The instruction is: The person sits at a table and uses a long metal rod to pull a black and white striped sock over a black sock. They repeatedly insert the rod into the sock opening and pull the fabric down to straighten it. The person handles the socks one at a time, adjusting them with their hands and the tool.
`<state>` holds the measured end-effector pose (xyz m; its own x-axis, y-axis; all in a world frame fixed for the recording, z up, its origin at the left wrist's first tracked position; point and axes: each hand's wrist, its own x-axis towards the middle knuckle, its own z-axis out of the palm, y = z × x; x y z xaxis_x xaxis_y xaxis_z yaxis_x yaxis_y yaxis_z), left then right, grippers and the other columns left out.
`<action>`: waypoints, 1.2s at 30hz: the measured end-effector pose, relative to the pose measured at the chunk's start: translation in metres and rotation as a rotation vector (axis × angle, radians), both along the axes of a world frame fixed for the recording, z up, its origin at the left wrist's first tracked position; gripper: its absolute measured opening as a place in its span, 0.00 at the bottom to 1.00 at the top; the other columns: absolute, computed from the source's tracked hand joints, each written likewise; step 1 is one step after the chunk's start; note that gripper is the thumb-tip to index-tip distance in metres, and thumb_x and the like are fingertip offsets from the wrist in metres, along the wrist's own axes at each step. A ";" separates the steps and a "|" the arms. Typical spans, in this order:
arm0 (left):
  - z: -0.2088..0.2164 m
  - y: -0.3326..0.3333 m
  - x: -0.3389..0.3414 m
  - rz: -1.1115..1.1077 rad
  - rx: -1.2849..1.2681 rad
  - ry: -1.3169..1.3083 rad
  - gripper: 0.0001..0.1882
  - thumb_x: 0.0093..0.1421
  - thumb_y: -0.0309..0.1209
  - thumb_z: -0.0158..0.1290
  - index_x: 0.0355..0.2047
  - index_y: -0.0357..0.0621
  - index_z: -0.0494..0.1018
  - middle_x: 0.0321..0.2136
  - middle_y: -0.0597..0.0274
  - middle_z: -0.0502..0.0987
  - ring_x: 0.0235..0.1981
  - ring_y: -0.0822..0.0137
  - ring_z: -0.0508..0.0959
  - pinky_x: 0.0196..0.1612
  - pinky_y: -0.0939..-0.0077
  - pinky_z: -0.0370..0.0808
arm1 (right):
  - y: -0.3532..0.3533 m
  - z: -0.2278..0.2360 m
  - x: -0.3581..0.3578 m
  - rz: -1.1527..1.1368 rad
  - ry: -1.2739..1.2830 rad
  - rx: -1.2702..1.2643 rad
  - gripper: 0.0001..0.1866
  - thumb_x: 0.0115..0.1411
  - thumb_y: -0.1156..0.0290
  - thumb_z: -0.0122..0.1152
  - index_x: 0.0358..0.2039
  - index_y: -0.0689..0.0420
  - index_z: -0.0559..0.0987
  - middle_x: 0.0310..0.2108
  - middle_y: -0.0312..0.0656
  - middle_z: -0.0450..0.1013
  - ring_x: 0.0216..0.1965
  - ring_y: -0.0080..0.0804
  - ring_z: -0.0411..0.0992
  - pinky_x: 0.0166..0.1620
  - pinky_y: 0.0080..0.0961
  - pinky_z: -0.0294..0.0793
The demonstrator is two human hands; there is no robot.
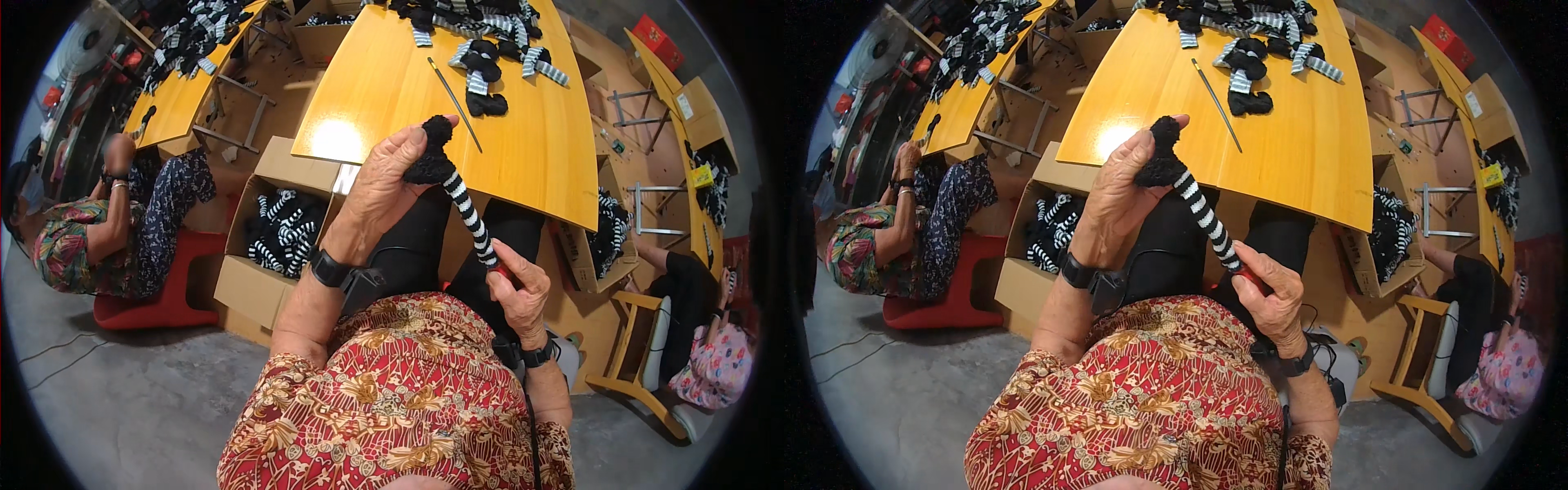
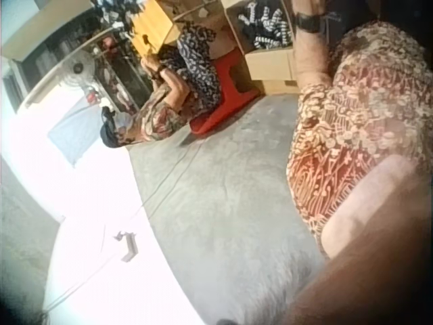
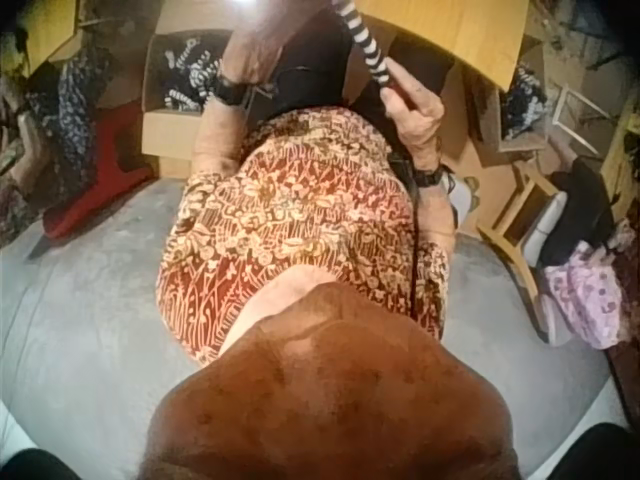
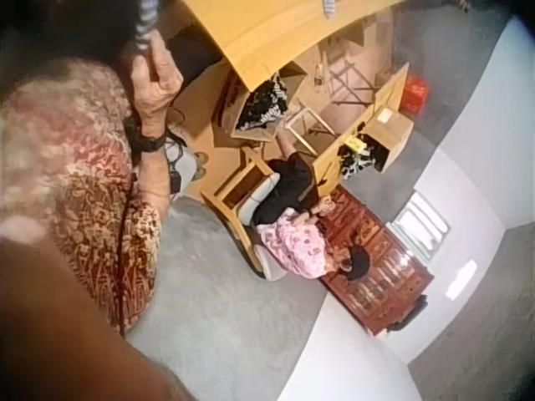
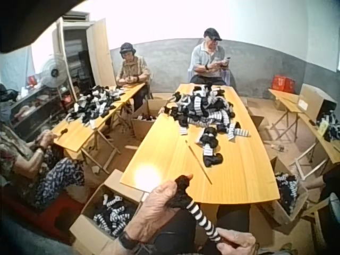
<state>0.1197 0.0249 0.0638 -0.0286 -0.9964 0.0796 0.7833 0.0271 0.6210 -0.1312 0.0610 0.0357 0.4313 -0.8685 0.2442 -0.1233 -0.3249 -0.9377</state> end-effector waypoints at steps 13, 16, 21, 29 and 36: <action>-0.007 -0.001 -0.021 0.184 0.066 -0.095 0.16 0.64 0.30 0.52 0.51 0.39 0.72 0.40 0.64 0.79 0.36 0.77 0.78 0.44 0.77 0.76 | 0.010 0.008 0.009 -0.138 0.054 -0.086 0.22 0.53 0.81 0.59 0.50 0.63 0.76 0.27 0.40 0.73 0.25 0.23 0.68 0.32 0.21 0.69; -0.014 -0.003 -0.029 0.133 0.055 -0.105 0.16 0.64 0.30 0.52 0.51 0.39 0.72 0.37 0.67 0.79 0.35 0.77 0.78 0.43 0.77 0.76 | 0.001 0.015 0.018 -0.190 0.180 -0.230 0.22 0.52 0.83 0.58 0.50 0.62 0.77 0.25 0.40 0.71 0.23 0.23 0.66 0.28 0.22 0.68; -0.006 -0.005 -0.018 0.122 0.032 -0.235 0.15 0.64 0.31 0.52 0.49 0.40 0.74 0.36 0.68 0.79 0.35 0.80 0.77 0.43 0.80 0.75 | -0.008 0.012 0.017 -0.149 0.207 -0.458 0.26 0.48 0.86 0.60 0.51 0.60 0.77 0.21 0.39 0.67 0.20 0.25 0.65 0.24 0.22 0.66; -0.009 -0.006 0.015 0.196 -0.023 -0.363 0.08 0.62 0.29 0.55 0.39 0.40 0.77 0.32 0.67 0.79 0.32 0.78 0.75 0.40 0.83 0.72 | -0.010 0.028 0.006 0.000 0.239 -0.440 0.27 0.48 0.85 0.61 0.51 0.60 0.76 0.22 0.39 0.68 0.20 0.26 0.66 0.24 0.22 0.66; -0.017 -0.012 -0.027 0.555 -0.027 -0.369 0.04 0.60 0.26 0.57 0.30 0.39 0.75 0.25 0.73 0.75 0.27 0.83 0.71 0.33 0.87 0.70 | 0.013 0.021 0.026 -0.166 0.146 -0.303 0.23 0.53 0.84 0.57 0.52 0.63 0.75 0.30 0.45 0.74 0.27 0.28 0.71 0.33 0.23 0.71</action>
